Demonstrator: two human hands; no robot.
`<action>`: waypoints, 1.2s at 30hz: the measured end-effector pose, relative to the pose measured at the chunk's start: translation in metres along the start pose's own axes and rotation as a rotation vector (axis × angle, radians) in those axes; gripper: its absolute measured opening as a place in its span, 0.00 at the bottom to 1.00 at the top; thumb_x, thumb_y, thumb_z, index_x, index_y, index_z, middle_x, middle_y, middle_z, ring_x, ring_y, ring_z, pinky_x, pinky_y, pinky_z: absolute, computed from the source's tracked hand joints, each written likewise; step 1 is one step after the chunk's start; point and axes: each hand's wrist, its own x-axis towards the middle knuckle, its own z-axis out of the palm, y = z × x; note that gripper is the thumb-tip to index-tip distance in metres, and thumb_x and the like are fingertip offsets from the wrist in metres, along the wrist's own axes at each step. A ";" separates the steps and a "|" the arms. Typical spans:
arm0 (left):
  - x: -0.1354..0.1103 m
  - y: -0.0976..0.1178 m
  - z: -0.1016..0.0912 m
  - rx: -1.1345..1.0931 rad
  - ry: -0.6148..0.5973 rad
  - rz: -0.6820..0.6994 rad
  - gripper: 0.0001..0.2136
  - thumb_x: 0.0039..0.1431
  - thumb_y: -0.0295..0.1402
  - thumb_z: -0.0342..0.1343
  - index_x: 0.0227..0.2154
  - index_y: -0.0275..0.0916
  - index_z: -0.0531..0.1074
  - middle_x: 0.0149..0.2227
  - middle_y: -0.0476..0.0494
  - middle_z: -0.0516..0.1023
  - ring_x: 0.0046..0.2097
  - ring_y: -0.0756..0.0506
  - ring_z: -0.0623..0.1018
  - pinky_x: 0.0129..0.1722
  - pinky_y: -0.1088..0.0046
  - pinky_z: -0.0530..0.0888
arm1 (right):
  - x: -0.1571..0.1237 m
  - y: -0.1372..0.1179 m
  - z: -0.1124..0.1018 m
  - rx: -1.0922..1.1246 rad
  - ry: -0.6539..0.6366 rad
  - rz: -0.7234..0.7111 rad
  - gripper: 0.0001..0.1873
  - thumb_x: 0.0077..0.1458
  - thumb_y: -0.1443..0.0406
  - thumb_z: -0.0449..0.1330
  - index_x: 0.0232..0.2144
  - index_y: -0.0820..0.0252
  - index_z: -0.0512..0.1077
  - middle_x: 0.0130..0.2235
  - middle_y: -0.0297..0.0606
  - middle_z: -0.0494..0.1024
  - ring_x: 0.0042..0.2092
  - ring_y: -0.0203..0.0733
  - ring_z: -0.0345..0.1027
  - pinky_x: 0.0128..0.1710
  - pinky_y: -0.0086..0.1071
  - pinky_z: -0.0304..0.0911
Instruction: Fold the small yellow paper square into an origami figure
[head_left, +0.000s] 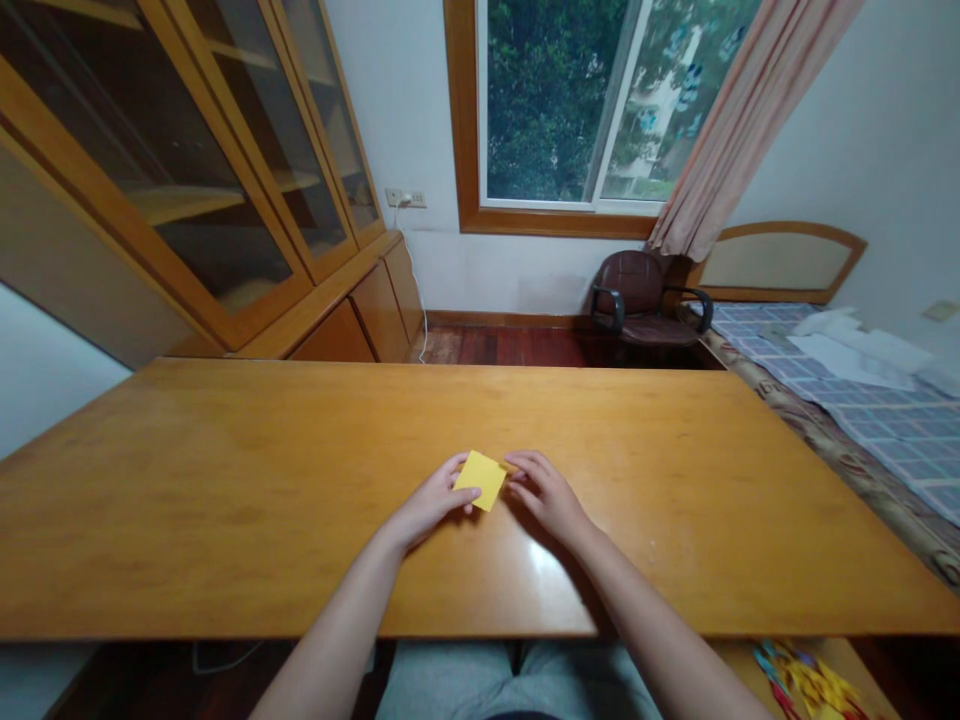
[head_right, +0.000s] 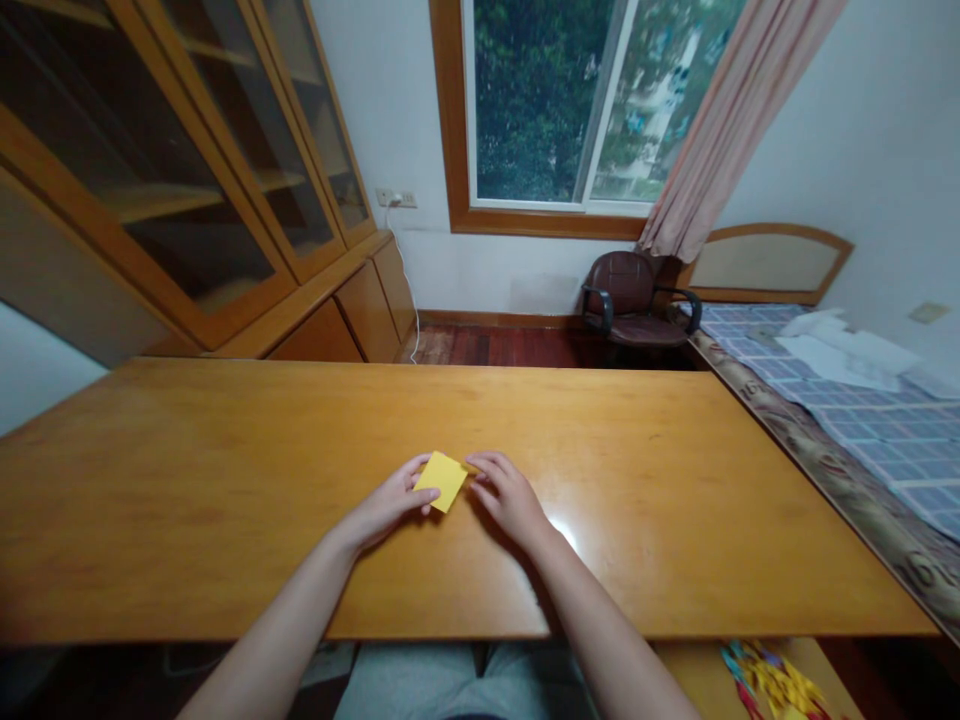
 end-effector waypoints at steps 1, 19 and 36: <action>0.001 0.000 0.001 -0.007 -0.022 -0.013 0.32 0.50 0.36 0.64 0.57 0.40 0.61 0.41 0.44 0.75 0.31 0.52 0.72 0.28 0.79 0.66 | 0.001 0.000 -0.001 0.001 -0.007 -0.028 0.17 0.62 0.67 0.55 0.53 0.52 0.70 0.49 0.43 0.74 0.46 0.41 0.72 0.46 0.37 0.71; 0.019 -0.026 0.001 0.242 0.167 0.252 0.15 0.51 0.40 0.63 0.40 0.38 0.76 0.46 0.40 0.75 0.48 0.42 0.75 0.52 0.62 0.73 | -0.005 0.008 0.004 0.094 0.187 0.069 0.07 0.59 0.61 0.60 0.36 0.54 0.79 0.35 0.40 0.79 0.38 0.43 0.73 0.39 0.37 0.69; 0.013 -0.026 -0.001 0.272 0.235 0.372 0.08 0.51 0.38 0.65 0.29 0.38 0.79 0.37 0.42 0.77 0.42 0.45 0.76 0.46 0.70 0.72 | -0.005 0.001 0.011 0.335 0.118 0.271 0.06 0.54 0.61 0.64 0.32 0.55 0.80 0.39 0.41 0.78 0.43 0.43 0.72 0.46 0.36 0.65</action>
